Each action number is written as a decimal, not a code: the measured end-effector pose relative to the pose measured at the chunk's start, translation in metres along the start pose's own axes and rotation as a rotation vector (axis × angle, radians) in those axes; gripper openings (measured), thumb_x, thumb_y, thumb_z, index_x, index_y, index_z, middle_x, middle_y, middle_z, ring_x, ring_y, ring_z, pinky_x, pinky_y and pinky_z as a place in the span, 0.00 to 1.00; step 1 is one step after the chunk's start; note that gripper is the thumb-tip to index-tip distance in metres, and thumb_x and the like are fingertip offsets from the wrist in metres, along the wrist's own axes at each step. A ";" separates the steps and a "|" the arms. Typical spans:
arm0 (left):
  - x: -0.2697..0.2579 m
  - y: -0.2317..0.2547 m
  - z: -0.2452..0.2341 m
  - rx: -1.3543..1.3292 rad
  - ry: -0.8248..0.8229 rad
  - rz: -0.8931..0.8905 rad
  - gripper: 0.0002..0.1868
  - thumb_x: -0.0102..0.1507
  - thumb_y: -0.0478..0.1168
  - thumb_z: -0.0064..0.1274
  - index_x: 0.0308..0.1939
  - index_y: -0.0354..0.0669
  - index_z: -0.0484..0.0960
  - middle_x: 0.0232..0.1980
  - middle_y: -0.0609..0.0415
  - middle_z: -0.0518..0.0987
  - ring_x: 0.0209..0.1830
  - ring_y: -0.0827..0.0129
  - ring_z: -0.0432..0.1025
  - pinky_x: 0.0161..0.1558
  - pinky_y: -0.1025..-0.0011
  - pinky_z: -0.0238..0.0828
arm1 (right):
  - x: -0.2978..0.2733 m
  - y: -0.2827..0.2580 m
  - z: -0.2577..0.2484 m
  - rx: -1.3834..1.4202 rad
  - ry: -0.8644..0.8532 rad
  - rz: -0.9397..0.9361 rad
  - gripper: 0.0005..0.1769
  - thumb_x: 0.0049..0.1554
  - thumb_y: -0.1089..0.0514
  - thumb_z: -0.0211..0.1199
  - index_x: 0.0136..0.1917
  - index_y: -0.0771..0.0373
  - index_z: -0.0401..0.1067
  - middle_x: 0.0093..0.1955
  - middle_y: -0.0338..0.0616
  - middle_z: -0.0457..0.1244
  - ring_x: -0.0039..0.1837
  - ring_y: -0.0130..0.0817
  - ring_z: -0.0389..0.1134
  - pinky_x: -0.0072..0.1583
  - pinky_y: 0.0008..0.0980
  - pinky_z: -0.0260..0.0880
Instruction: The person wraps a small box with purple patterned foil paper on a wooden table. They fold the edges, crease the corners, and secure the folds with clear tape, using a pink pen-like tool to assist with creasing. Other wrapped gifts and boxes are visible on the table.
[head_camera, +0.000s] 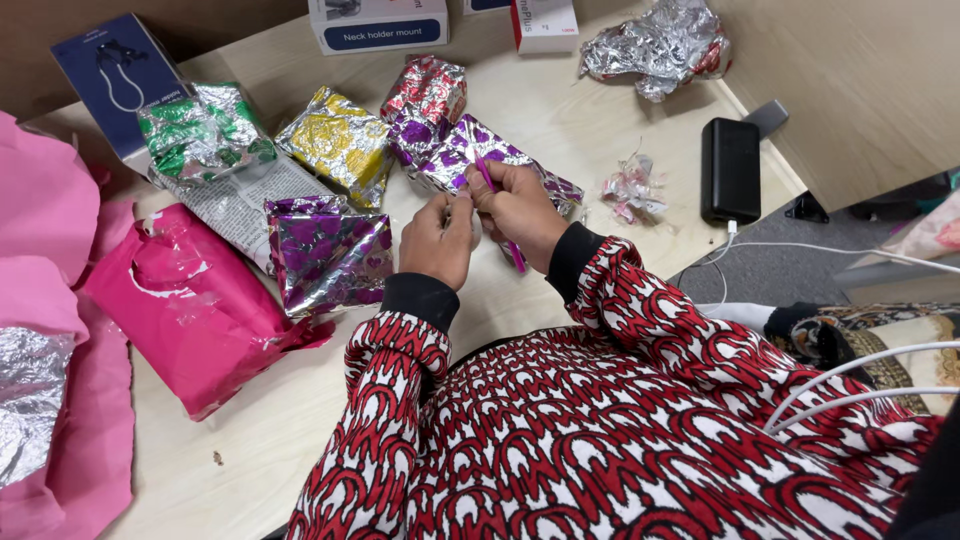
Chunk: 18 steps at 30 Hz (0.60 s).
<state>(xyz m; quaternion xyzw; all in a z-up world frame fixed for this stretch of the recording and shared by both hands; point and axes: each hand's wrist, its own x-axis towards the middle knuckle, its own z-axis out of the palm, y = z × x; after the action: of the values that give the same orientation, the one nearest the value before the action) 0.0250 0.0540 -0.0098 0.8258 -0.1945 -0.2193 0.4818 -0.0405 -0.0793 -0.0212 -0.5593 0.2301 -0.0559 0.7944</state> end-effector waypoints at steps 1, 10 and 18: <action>0.000 0.001 0.001 0.016 -0.002 0.027 0.25 0.66 0.58 0.44 0.38 0.39 0.82 0.32 0.45 0.83 0.35 0.55 0.78 0.42 0.61 0.71 | 0.002 -0.001 0.001 0.007 -0.008 0.006 0.10 0.67 0.52 0.55 0.46 0.58 0.69 0.32 0.29 0.57 0.31 0.17 0.52 0.32 0.22 0.49; 0.010 0.027 0.024 0.045 -0.088 0.068 0.22 0.60 0.56 0.50 0.36 0.40 0.83 0.30 0.47 0.83 0.31 0.57 0.79 0.40 0.62 0.73 | 0.014 -0.027 -0.030 -0.040 0.142 0.094 0.06 0.65 0.57 0.54 0.48 0.57 0.71 0.35 0.29 0.61 0.33 0.18 0.58 0.34 0.22 0.58; 0.024 0.045 0.056 0.128 -0.051 0.074 0.25 0.60 0.57 0.46 0.39 0.39 0.85 0.35 0.44 0.84 0.37 0.52 0.78 0.46 0.58 0.71 | 0.023 -0.035 -0.075 0.014 0.054 0.082 0.05 0.65 0.59 0.55 0.48 0.58 0.71 0.35 0.30 0.60 0.32 0.17 0.52 0.33 0.21 0.49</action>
<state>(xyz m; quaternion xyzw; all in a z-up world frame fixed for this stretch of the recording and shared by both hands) 0.0089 -0.0194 0.0009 0.8413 -0.2510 -0.2095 0.4305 -0.0458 -0.1647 -0.0164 -0.5422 0.2738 -0.0402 0.7934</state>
